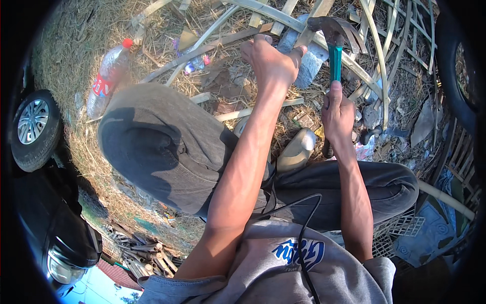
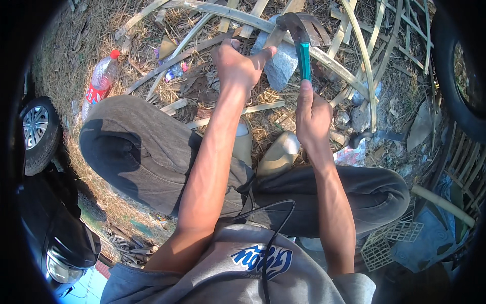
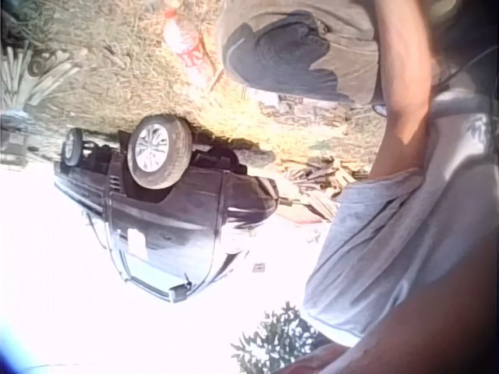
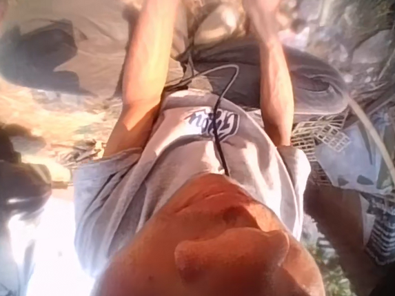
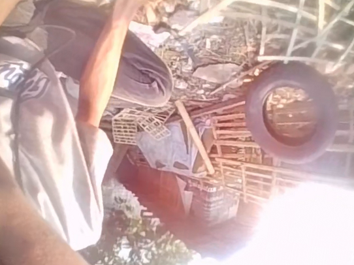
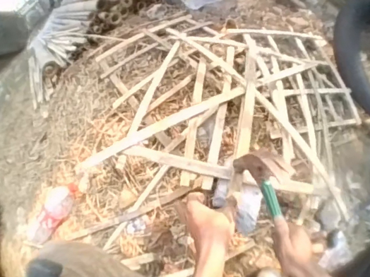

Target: The person constructs a lattice structure by arranging thin bamboo strips and nailing them together at the intersections with a hammer.

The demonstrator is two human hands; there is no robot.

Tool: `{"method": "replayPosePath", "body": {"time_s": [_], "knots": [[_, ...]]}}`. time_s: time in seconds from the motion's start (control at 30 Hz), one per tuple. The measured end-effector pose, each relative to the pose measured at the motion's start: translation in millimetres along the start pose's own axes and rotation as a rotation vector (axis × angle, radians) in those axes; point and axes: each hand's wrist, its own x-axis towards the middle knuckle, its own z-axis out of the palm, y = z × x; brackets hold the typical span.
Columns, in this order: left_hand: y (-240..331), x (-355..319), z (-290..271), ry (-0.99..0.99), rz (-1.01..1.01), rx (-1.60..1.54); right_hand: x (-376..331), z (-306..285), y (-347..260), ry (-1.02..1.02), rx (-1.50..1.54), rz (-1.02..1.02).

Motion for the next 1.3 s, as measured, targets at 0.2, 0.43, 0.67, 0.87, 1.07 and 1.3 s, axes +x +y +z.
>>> {"method": "replayPosePath", "body": {"time_s": [0.2,0.43,0.67,0.87,1.07,1.3], "knots": [[0.6,1.8,-2.2,-0.067,0.014,0.061,-8.6,-1.1,-6.0,-0.013,0.111,0.068],[1.1,1.0,-1.3,-0.048,0.038,0.151,-10.2,-8.0,-12.6,-0.039,-0.062,0.138],[-0.4,-1.1,1.7,0.059,0.246,0.221,-1.1,-16.3,-27.4,0.001,-0.094,0.189],[26.5,11.2,-18.2,-0.056,0.549,0.148,4.7,-12.9,-52.2,0.032,0.211,0.276],[23.5,10.0,-12.2,-0.099,0.484,0.154,17.0,-8.1,-47.1,0.038,0.32,0.191],[33.7,6.3,-15.9,-0.234,0.435,0.068,33.7,-10.1,-43.4,-0.011,0.257,0.188]]}}
